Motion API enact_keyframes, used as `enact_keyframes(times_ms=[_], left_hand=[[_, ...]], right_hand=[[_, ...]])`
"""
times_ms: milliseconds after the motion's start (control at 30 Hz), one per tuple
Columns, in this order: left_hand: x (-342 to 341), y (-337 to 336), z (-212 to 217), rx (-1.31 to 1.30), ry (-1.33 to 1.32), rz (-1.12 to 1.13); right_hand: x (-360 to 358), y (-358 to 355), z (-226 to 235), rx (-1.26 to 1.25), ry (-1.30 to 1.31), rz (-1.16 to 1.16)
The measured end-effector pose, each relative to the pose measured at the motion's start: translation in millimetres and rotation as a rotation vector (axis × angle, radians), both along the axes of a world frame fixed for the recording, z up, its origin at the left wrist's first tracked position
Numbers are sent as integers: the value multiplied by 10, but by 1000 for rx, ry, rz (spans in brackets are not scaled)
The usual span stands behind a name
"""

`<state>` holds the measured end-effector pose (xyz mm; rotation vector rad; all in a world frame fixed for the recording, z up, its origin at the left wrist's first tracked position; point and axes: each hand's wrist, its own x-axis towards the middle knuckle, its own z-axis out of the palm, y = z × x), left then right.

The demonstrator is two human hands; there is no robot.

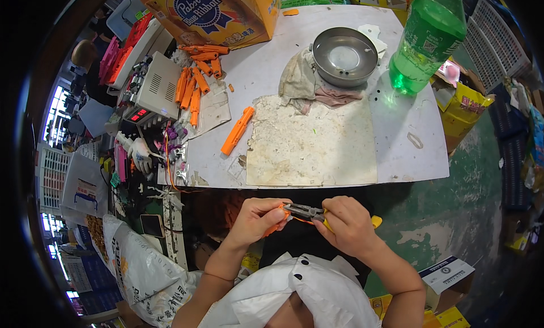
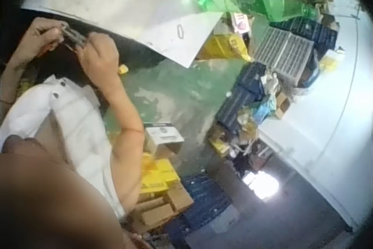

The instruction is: The person uses pliers to strip the ends of an orange wire and then inserts the wire into an orange plastic casing. They repeat this process with multiple orange casings, occasionally picking up a green bottle and pouring liquid into a metal bowl on the table.

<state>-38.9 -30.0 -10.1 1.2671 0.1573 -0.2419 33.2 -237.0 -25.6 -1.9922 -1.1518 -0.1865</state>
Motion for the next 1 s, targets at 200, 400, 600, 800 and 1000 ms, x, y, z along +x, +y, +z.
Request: enact_keyframes(times_ms=[200,400,600,800,1000], left_hand=[[88,-31,-290,-314,-39,255],[114,-85,-291,-236,-128,339],[104,-99,-315,79,-198,358],[103,21,-223,353,-304,229],[98,117,-142,359,-290,83]], right_hand=[[-19,83,4,18,145,-129],[-87,164,22,-52,76,-140],[-77,156,46,-96,52,-130],[-150,111,10,8,519,-9],[-57,-22,94,58,1406,180]])
